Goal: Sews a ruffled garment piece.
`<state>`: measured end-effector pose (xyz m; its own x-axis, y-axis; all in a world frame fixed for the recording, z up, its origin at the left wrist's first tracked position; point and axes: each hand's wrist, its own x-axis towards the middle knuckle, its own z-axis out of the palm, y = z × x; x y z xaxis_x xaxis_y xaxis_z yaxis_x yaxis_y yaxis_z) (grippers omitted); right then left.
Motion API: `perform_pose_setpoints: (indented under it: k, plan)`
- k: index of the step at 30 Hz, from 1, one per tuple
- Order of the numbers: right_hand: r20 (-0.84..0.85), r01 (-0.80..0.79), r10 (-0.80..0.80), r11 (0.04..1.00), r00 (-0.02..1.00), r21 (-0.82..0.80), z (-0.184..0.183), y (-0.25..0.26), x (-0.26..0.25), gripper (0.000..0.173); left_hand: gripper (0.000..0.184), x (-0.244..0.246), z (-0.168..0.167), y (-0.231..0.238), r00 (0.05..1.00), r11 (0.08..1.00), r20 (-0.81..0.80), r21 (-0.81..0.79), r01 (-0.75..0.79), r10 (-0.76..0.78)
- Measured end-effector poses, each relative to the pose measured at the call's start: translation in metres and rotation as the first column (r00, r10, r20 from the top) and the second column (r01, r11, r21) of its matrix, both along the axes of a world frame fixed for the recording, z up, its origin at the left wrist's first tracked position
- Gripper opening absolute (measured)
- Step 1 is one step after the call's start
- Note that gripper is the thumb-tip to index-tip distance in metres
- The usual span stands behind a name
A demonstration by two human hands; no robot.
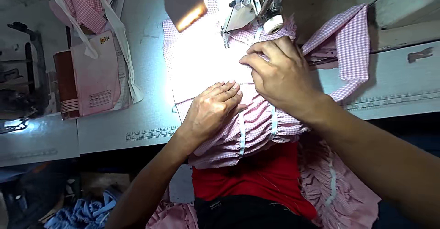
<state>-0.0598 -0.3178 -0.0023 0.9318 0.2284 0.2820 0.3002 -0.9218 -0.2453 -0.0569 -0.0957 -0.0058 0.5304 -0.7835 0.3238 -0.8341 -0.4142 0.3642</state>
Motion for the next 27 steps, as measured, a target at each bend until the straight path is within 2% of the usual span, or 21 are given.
perform_pose_setpoints:
  k: [5,9,13,17,20,22,27]
  plan:
    - [-0.030,-0.010,0.010,1.000,1.000,-0.024,0.003,-0.002,0.002,0.045,0.029,-0.001,0.002,0.000,1.000,1.000,-0.004,0.005,0.002,-0.002]
    - [-0.007,-0.065,0.065,0.998,0.998,-0.013,0.003,-0.004,0.002,0.031,0.029,-0.002,0.003,-0.001,1.000,1.000,-0.006,0.009,0.010,-0.010]
    - [-0.028,-0.027,0.025,0.998,0.999,-0.058,0.006,-0.002,-0.001,0.039,0.029,-0.002,0.001,0.001,1.000,1.000,-0.004,-0.010,0.011,-0.011]
    - [0.006,-0.099,0.099,0.995,0.995,-0.009,0.007,-0.005,-0.002,0.029,0.028,-0.003,0.001,0.002,1.000,1.000,-0.016,-0.019,0.016,-0.017]
    - [-0.101,-0.021,0.016,0.998,0.995,-0.054,0.015,0.000,-0.006,0.044,0.028,-0.003,0.001,0.002,1.000,1.000,-0.009,-0.020,0.014,-0.014]
    - [-0.134,-0.013,0.008,0.999,0.991,-0.039,0.017,0.003,-0.012,0.044,0.028,-0.004,0.001,0.003,1.000,1.000,-0.006,-0.010,0.020,-0.020]
    - [0.019,-0.047,0.047,0.999,0.999,-0.021,0.003,-0.002,-0.009,0.030,0.029,-0.004,0.001,0.003,1.000,1.000,0.001,-0.002,0.016,-0.016]
